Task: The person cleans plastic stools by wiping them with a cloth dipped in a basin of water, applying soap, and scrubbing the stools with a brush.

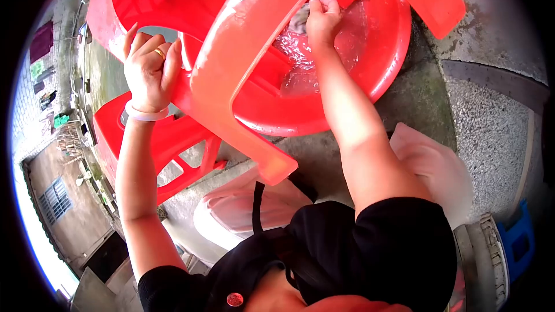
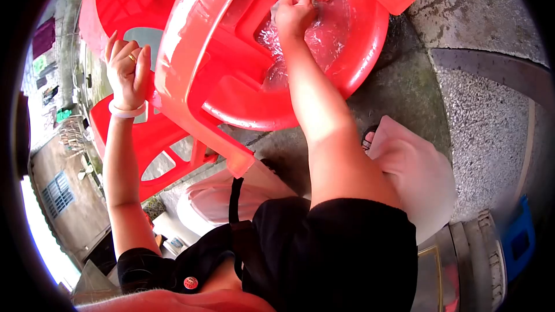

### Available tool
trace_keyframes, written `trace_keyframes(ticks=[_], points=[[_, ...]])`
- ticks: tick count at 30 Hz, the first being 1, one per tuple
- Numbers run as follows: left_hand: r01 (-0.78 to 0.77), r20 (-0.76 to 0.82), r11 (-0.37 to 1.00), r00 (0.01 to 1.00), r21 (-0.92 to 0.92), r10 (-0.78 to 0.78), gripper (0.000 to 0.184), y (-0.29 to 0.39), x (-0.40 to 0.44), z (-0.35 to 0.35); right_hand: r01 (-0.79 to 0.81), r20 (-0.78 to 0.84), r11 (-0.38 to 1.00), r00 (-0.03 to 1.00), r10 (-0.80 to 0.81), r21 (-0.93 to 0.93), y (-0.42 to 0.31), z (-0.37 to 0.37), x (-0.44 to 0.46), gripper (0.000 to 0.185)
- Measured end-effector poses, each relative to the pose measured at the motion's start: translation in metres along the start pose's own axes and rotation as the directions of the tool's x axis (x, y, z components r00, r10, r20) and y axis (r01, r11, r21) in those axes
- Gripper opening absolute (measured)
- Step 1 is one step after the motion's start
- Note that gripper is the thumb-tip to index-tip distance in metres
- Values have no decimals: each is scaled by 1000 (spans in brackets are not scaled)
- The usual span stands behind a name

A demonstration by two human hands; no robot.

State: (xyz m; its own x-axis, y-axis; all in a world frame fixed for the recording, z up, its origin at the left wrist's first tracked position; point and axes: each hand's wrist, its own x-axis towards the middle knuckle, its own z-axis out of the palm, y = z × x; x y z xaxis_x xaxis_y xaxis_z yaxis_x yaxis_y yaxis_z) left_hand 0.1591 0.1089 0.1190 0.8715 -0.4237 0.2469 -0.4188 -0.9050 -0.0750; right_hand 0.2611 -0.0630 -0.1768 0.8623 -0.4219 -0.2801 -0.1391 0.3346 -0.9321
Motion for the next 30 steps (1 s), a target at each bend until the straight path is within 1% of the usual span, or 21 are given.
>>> trace_keyframes(ticks=[2, 3, 4, 6, 7, 8, 9, 10, 11, 12, 14, 15, 17, 19, 21, 22, 24, 25, 27, 28, 30], points=[[7, 11, 1000, 1000, 16, -8, 33, 2, 0, -2, -174, 89, 933, 984, 154, 315, -24, 2, -12, 14], [8, -1, 1000, 1000, 16, -8, 33, 2, 2, -1, -323, 93, 846, 945, 314, 424, -28, 4, -8, 14], [8, -9, 1000, 1000, 17, -8, 33, 0, 2, -1, -368, 55, 827, 922, 383, 425, -26, 11, 1, 14], [10, -5, 1000, 1000, 17, -10, 33, 2, -1, 0, -396, 118, 881, 918, 378, 258, -32, 10, 0, 16], [6, -14, 1000, 1000, 22, -5, 33, 2, 1, 1, 6, 119, 999, 993, -12, 52, 19, 23, 17, 18], [5, -15, 1000, 1000, 24, -5, 33, 3, 0, 0, 411, 199, 899, 903, -380, -147, 76, 36, 34, 20], [-2, -4, 1000, 1000, 24, 3, 33, 3, 1, 0, 449, 436, 805, 859, -269, -389, 82, 39, 40, 26], [-9, 2, 1000, 1000, 26, 9, 33, 1, 1, -1, 538, 539, 634, 813, -218, -555, 68, 37, 36, 27], [-9, 16, 1000, 1000, 24, 9, 32, 1, 0, 0, 636, 634, 418, 756, -165, -649, 54, 34, 32, 29], [-9, 25, 1000, 1000, 20, 9, 32, 1, 0, 1, 693, 696, 266, 711, -100, -670, 58, 31, 35, 32], [-5, 46, 1000, 999, 15, 4, 31, 2, 1, 0, 827, 810, 121, 562, -169, -549, 94, 40, 61, 36], [-2, 76, 1000, 997, 25, 0, 29, -1, 0, -1, 876, 855, 42, 479, -201, -481, 113, 44, 74, 38], [0, 92, 1000, 996, 17, -1, 29, 1, 0, -3, 865, 870, -92, 489, -63, -493, 88, 38, 58, 37], [-10, 112, 1000, 994, 25, 7, 29, 0, -1, -6, 851, 862, -148, 506, -24, -504, 83, 44, 59, 36], [-9, 129, 1000, 992, 7, 8, 31, 0, -7, -7, 854, 861, -113, 507, -39, -508, 101, 47, 66, 36], [-15, 123, 1000, 992, 5, 15, 31, -2, -6, -7, 861, 864, -77, 497, -79, -502, 120, 54, 78, 36], [-14, 102, 1000, 995, 4, 14, 31, 1, -2, -4, 879, 859, 46, 474, -192, -475, 185, 59, 108, 35], [-15, 92, 1000, 996, 4, 15, 30, 2, -2, -2, 861, 862, -91, 486, -141, -501, 156, 45, 87, 35], [-12, 90, 1000, 996, 14, 11, 29, 3, 2, -1, 867, 892, -210, 444, -88, -452, 114, 40, 78, 36], [-10, 94, 1000, 996, 12, 8, 29, 4, 2, -1, 866, 904, -267, 422, -61, -422, 93, 37, 73, 36], [-15, 105, 1000, 994, 27, 12, 29, 4, 4, -1, 876, 923, -305, 384, -31, -375, 70, 36, 70, 35]])
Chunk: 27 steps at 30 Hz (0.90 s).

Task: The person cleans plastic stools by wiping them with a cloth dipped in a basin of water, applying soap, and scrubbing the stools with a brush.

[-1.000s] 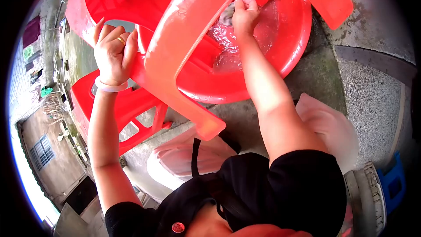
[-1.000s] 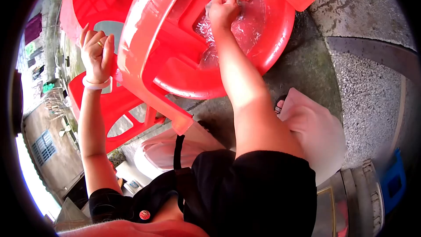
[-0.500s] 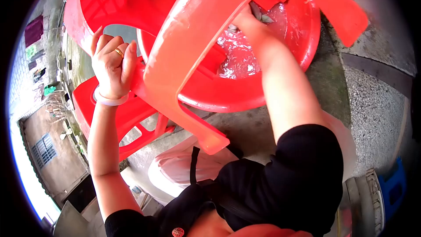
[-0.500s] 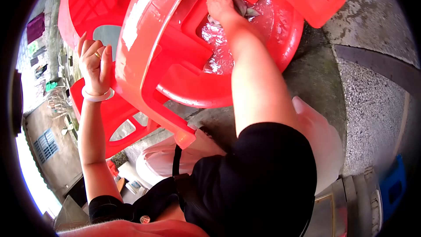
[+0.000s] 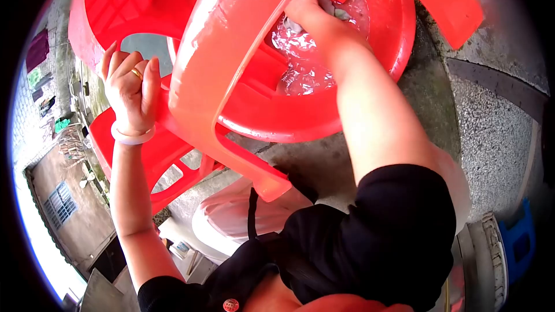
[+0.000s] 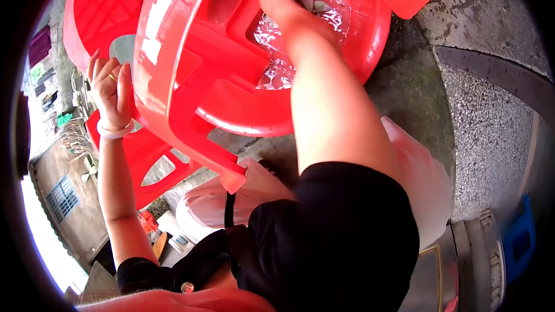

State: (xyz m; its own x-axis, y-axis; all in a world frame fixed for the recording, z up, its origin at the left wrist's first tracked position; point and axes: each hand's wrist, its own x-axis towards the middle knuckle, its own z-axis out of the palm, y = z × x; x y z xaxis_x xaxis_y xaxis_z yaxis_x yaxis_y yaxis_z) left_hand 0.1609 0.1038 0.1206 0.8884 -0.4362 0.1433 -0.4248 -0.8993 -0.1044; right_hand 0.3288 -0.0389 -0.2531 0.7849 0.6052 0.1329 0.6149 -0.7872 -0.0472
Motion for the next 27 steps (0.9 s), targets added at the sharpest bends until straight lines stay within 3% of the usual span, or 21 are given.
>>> trace_keyframes(ticks=[1, 4, 6, 8, 9, 10, 13, 15, 17, 18, 20, 22, 24, 26, 27], points=[[4, 8, 1000, 1000, -9, -4, 30, 0, -2, 0, -14, -2, 995, 1000, 14, 96, 5, 1, -13, 35], [9, -8, 1000, 1000, -9, -9, 32, -5, -6, -3, -146, 198, 984, 972, 124, 103, 7, -19, -22, 35], [-7, -33, 1000, 999, -17, 7, 32, -4, -5, -1, -295, 378, 955, 888, 262, 30, 0, -23, -44, 36], [-18, -63, 1000, 998, -20, 17, 29, -7, -4, 1, -512, 569, 859, 703, 426, -11, -1, -4, -61, 37], [-17, -72, 1000, 997, -13, 16, 28, -6, -2, 1, -424, 807, 905, 522, 276, -34, 9, -10, -58, 38], [-13, -74, 1000, 997, -10, 12, 27, -2, -2, 1, -331, 959, 943, 260, 117, -25, 18, -15, -59, 40], [-7, -127, 1000, 992, 5, 8, 29, -1, 2, 2, -467, 691, 746, 722, 13, 475, 24, -10, -110, 39], [-3, -144, 1000, 990, 3, 4, 32, -4, -2, 4, -464, 692, 806, 715, 96, 367, 35, -39, -81, 42], [8, -99, 1000, 995, 4, -8, 32, -2, -5, 1, -579, 486, 679, 798, 356, 452, 24, -47, -68, 41], [15, -85, 1000, 996, 7, -14, 33, -2, -5, -1, -599, 255, 518, 768, 588, 610, 16, -47, -61, 38], [-3, -130, 1000, 991, 7, 4, 32, -2, -2, 2, -405, 124, 232, 684, 719, 885, 1, -111, -47, 32], [-3, -130, 1000, 992, -7, 2, 32, -2, -2, 2, -110, -303, 536, 723, 621, 837, 2, -102, -14, 34], [10, -82, 1000, 997, 14, -9, 30, 0, 0, -2, -112, -182, 571, 883, 433, 814, 2, -19, 70, 38], [19, -58, 1000, 998, 11, -18, 29, -1, -1, -3, -200, -22, 808, 967, 255, 554, 22, -35, 60, 40], [9, -51, 1000, 999, 25, -8, 27, -1, 0, -5, -170, 58, 899, 985, 160, 403, 33, -47, 55, 41]])
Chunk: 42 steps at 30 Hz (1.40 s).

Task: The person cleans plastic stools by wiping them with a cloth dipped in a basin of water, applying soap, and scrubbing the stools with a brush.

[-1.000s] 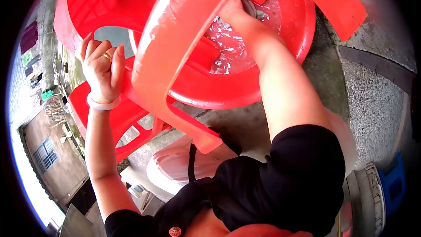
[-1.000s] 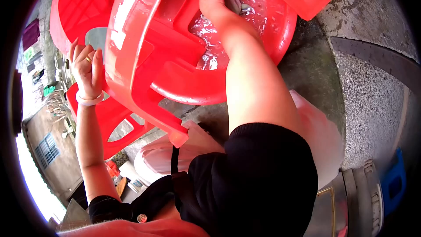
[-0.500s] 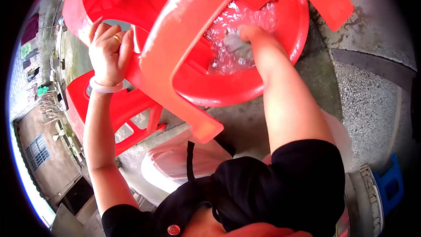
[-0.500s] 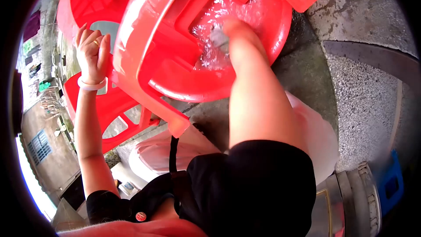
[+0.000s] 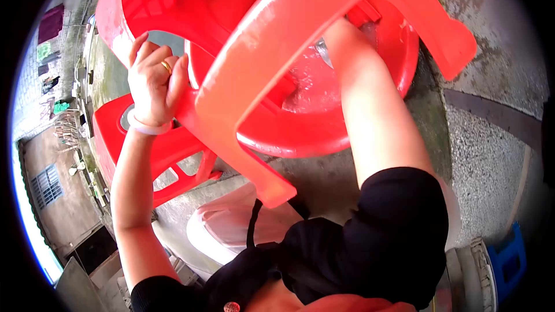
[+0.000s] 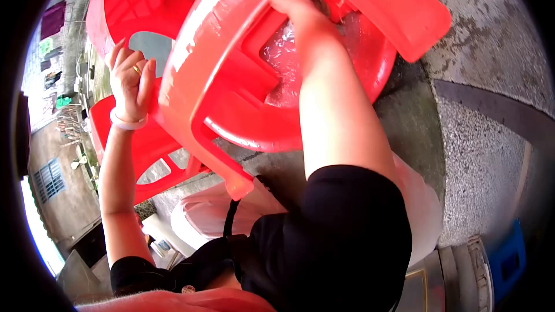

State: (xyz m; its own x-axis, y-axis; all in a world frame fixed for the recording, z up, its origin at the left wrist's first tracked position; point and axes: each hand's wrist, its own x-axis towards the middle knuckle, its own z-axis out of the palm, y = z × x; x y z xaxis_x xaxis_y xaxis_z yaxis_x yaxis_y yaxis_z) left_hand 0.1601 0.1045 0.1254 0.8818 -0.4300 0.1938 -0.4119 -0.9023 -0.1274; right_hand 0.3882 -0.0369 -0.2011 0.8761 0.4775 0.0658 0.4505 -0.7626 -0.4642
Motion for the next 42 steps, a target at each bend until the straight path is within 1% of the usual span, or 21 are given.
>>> trace_keyframes(ticks=[2, 4, 6, 8, 11, 12, 13, 15, 17, 19, 21, 22, 23, 24, 27, 28, 30, 36, 38, 41, 42], points=[[19, 33, 1000, 999, -11, -19, 27, -2, 0, -2, 9, 128, 1000, 992, -8, -12, 22, -16, -32, 41], [28, 36, 999, 999, -32, -26, 27, 0, -1, -3, -182, -38, 918, 977, 208, 352, 52, 45, -59, 46], [11, 20, 999, 1000, -30, -11, 29, 0, 1, -1, -444, -20, 743, 852, 523, 501, 59, 84, -92, 54], [2, 19, 1000, 1000, -13, -1, 30, 0, 0, 0, -734, 25, 604, 642, 767, 311, 22, 32, -136, 62], [-57, -29, 998, 998, 1, 57, 30, -3, 1, 3, -760, 221, 614, 650, 727, 214, 20, 29, -145, 77], [-67, -18, 998, 998, -2, 67, 32, -5, 0, 4, -707, 345, 694, 691, 636, 137, -5, -4, -156, 100], [-83, 44, 995, 996, 51, 81, 21, -9, -5, 2, -554, 400, 832, 754, 521, -40, -19, 2, -173, 110], [92, 104, 996, 991, -16, -89, 26, 4, -1, -3, -264, 461, 948, 829, 318, -179, -24, 10, -201, 98], [50, 65, 998, 997, -35, -48, 28, 7, -5, -1, -367, 597, 911, 779, 191, 188, -5, 47, -192, 79], [-16, -58, 999, 998, -31, 14, 29, 0, -3, 9, -489, 604, 661, 794, 67, 569, -20, 43, -171, 59], [6, -49, 999, 999, -45, -9, 29, 0, -4, 9, -554, 559, 161, 829, 20, 817, -51, 26, -167, 40], [-5, -64, 999, 998, -46, 2, 29, -2, -3, 9, -565, 568, 104, 823, -3, 819, -71, 1, -158, 40], [-12, -75, 999, 997, -53, 8, 29, -1, -4, 9, -440, 440, 14, 896, -54, 898, -84, 14, -144, 41], [-14, -99, 996, 995, -86, 5, 27, 0, -3, 11, -320, 324, 57, 944, -64, 946, -99, 23, -130, 42], [-22, -88, 999, 996, -45, 18, 26, 7, 4, 8, 98, -12, 596, 989, -146, 797, -141, 54, -98, 44], [77, -9, 994, 997, -82, -78, 24, 15, 9, -2, 162, -56, 718, 984, -170, 677, -147, 68, -94, 44], [-13, -96, 998, 995, -55, 8, 25, -1, 0, 11, 205, -43, 841, 976, -212, 501, -156, 83, -93, 46], [15, -115, 999, 993, -36, -19, 28, 0, 3, 9, 230, 197, 881, 922, -333, 414, -107, 103, -153, 50], [8, -120, 997, 993, -76, -17, 29, 3, 0, 8, 182, 397, 891, 846, -357, 415, -85, 96, -185, 52], [17, -126, 999, 992, -28, -20, 29, 0, -2, 10, 249, 715, 959, 646, -268, 134, -79, 35, -208, 52], [44, -69, 998, 997, -33, -46, 30, 6, 0, 2, 286, 725, 954, 638, -258, 88, -78, 35, -215, 42]])
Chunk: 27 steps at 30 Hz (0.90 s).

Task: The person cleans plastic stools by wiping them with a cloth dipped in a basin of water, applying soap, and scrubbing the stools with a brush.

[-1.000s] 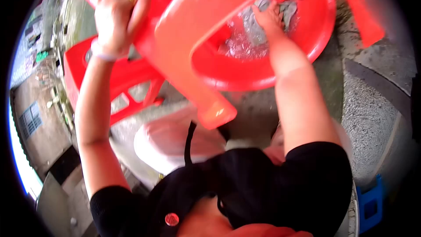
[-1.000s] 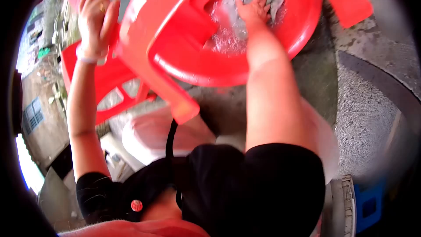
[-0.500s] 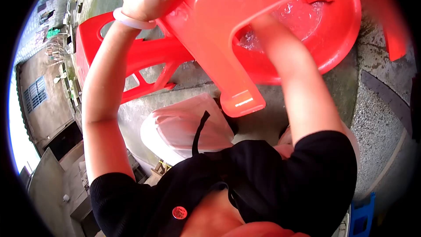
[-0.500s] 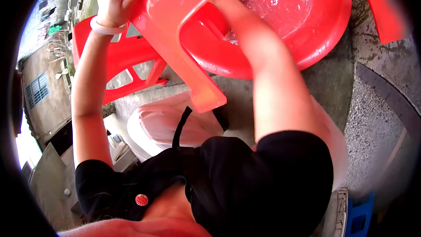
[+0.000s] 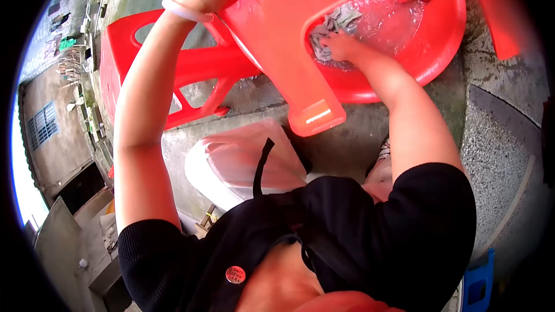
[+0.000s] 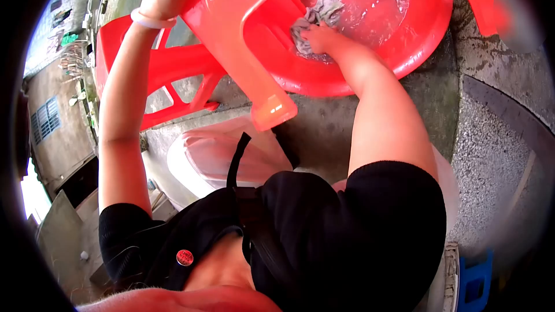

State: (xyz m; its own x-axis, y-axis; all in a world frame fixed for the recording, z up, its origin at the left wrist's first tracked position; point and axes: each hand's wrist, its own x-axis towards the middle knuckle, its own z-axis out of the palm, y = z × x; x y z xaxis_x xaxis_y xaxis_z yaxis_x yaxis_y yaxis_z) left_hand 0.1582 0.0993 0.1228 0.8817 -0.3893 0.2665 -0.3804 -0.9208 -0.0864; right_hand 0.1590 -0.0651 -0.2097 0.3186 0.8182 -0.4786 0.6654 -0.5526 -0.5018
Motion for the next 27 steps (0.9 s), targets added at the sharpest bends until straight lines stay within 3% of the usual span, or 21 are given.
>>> trace_keyframes(ticks=[3, 5, 6, 7, 8, 9, 10, 11, 12, 14, 16, 18, 20, 23, 25, 27], points=[[-22, 24, 1000, 999, -11, 22, 30, -4, -5, 0, 93, 81, 973, 994, -78, -209, 8, 9, 10, 24], [-33, 19, 999, 999, -38, 34, 29, -5, -8, 3, 313, 210, 876, 945, -250, -366, 27, 11, 56, 22], [-24, 16, 999, 1000, -40, 25, 29, -3, -8, 2, 163, -8, 852, 983, -184, 498, 30, 6, 48, 17], [-17, 12, 999, 1000, -44, 17, 29, -3, -6, 4, 78, -83, 127, 996, 33, 989, 33, -9, 35, 16], [-18, -41, 998, 999, -58, 16, 29, -7, -8, 10, 111, -118, -142, 992, -43, 984, 27, -33, 30, 16], [-2, 39, 999, 999, -43, 4, 30, -2, -5, 2, 115, -173, -398, 979, -110, 910, 15, -61, 28, 16], [32, 74, 999, 997, -38, -29, 31, -1, -6, 0, 67, -259, -485, 904, -341, 872, 5, -89, 16, 20], [69, 110, 997, 992, -30, -66, 32, -1, -7, 0, -5, -353, -553, 765, -539, 833, -7, -106, 11, 31], [78, 111, 997, 991, -27, -75, 32, -1, -7, 2, 6, -393, -571, 731, -558, 821, -26, -115, 8, 33], [108, 98, 993, 990, -42, -104, 32, -6, -10, 9, 96, -427, -556, 750, -505, 825, -65, -120, 3, 35], [52, 109, 999, 993, -11, -50, 32, -5, -7, 7, 293, -461, -417, 796, -392, 860, -106, -113, 3, 38], [21, 88, 999, 996, -27, -18, 30, -7, -13, 4, 558, -546, -35, 796, -259, 829, -139, -102, 13, 41], [12, 81, 999, 997, -35, -10, 30, -6, -15, 2, 656, -645, 437, 738, -199, 616, -154, -92, 33, 44], [-26, 21, 998, 999, -51, 27, 30, -11, -10, 8, 475, -664, 825, 727, -173, 305, -134, -80, 67, 48], [54, 87, 998, 995, -43, -50, 30, 6, -1, 0, 290, -620, 926, 780, -83, 241, -83, -77, 86, 51], [-56, -22, 998, 998, -40, 55, 31, -15, -12, 9, 61, -528, 951, 841, 115, 304, -9, -84, 92, 54]])
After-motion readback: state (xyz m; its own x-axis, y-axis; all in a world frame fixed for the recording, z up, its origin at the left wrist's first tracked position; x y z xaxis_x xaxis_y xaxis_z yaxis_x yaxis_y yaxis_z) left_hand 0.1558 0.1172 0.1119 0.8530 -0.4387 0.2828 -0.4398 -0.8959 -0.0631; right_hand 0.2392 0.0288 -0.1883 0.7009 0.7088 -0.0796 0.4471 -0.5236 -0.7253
